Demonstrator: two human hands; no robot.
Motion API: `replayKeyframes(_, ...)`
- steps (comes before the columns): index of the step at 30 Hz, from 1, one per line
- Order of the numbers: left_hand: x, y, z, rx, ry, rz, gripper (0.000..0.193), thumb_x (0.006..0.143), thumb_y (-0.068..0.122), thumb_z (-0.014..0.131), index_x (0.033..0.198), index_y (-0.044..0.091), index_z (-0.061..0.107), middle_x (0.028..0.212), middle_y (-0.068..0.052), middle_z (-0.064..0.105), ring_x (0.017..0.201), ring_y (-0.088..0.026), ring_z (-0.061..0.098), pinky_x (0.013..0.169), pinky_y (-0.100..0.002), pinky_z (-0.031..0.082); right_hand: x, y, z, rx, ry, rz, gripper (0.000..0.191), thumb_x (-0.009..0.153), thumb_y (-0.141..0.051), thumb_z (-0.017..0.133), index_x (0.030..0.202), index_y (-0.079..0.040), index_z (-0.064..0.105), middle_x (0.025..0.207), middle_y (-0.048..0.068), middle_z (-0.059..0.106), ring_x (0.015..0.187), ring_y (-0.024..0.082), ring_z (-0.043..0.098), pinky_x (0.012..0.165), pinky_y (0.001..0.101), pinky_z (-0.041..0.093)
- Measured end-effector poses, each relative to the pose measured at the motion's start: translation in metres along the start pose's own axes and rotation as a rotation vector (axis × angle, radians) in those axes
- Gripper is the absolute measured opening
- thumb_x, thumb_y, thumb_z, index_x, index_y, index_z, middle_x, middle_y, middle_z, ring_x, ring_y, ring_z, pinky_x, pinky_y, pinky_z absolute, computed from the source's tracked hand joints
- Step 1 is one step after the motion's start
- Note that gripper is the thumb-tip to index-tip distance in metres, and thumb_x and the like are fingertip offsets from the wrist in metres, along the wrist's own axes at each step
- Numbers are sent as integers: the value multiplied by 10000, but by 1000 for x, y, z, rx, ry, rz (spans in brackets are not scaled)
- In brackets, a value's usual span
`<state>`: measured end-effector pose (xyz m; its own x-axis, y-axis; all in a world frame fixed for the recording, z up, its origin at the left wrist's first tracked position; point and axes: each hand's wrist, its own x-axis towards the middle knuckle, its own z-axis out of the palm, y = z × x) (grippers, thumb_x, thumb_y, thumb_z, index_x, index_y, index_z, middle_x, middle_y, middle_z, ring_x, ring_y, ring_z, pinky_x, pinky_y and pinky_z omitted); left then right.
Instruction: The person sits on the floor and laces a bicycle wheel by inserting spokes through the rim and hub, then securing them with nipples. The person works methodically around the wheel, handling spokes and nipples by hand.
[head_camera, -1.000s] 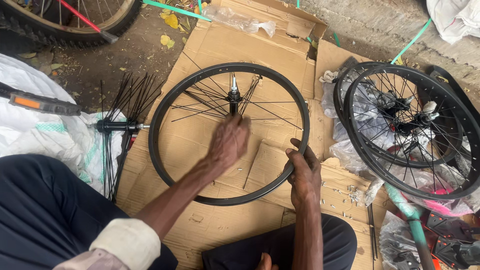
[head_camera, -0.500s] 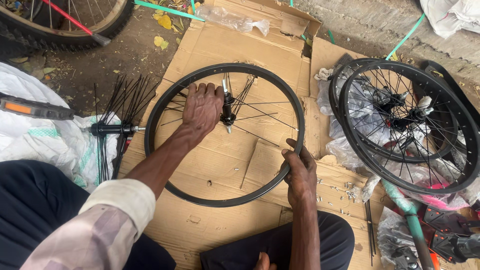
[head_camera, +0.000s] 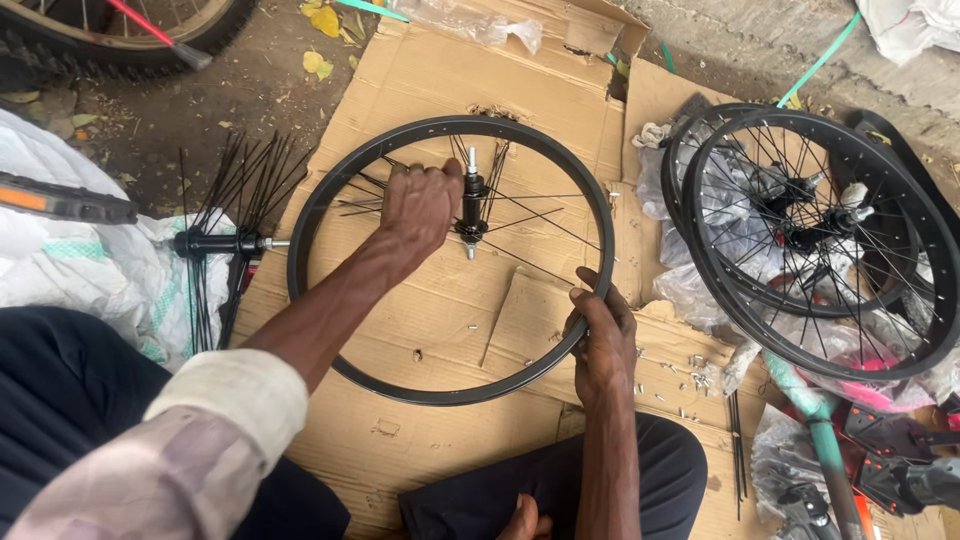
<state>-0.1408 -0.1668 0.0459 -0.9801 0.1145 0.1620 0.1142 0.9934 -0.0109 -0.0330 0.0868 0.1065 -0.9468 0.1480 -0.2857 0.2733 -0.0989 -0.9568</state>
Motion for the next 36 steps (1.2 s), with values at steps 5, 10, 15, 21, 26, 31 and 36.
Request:
replayKeyframes(5, -15, 5, -14, -432, -191, -116, 138, 950, 188, 601, 955, 53, 632, 723, -50, 624, 584, -137, 509, 508, -334, 404, 3, 0, -1, 37, -21, -26, 458, 853, -88, 651, 1298, 16, 641, 584, -39, 465, 442, 46, 384, 390, 220, 272)
replayKeyframes(10, -26, 20, -40, -1826, -617, -894, 175, 1037, 160, 536, 944, 33, 611, 700, -39, 581, 558, -135, 522, 492, -304, 492, 2, -2, 2, 33, -17, -25, 453, 857, -85, 645, 1299, 11, 638, 573, -33, 469, 431, 45, 379, 383, 217, 280)
replayKeyframes(15, -39, 46, -49, -2371, -438, -1058, 166, 999, 152, 606, 988, 23, 710, 701, -5, 600, 544, -74, 521, 486, -230, 516, 3, -4, 3, 25, -9, -15, 458, 856, -91, 635, 1304, 2, 634, 556, -36, 461, 405, 46, 355, 359, 218, 243)
replayKeyframes(21, -50, 54, -37, -2134, -293, -961, 93, 949, 115, 704, 956, 23, 699, 764, -63, 685, 559, -90, 583, 481, -219, 525, 2, -1, 2, 16, -12, -15, 474, 845, -91, 644, 1310, 2, 638, 556, -44, 456, 409, 45, 366, 364, 217, 244)
replayKeyframes(26, -56, 35, -22, -2189, -265, -856, 254, 961, 295, 664, 951, 46, 713, 717, 4, 639, 506, -36, 494, 389, -162, 433, 4, 1, 3, -10, 1, 4, 475, 841, -95, 641, 1309, -9, 644, 553, -32, 482, 410, 45, 372, 369, 215, 247)
replayKeyframes(31, -62, 12, -5, -2316, -390, -830, 163, 975, 135, 614, 1016, 6, 705, 787, -46, 681, 566, -36, 564, 454, -124, 501, 6, 5, 3, 34, -31, -7, 465, 842, -91, 642, 1298, -8, 641, 538, -37, 446, 390, 41, 337, 346, 219, 216)
replayKeyframes(36, -73, 1, 1, -3062, -565, -592, 288, 994, 165, 627, 1003, -118, 683, 712, -96, 658, 463, -46, 558, 336, -123, 468, 8, 8, 4, 26, -17, -5, 460, 843, -80, 640, 1296, -1, 641, 539, -31, 473, 387, 41, 353, 343, 219, 220)
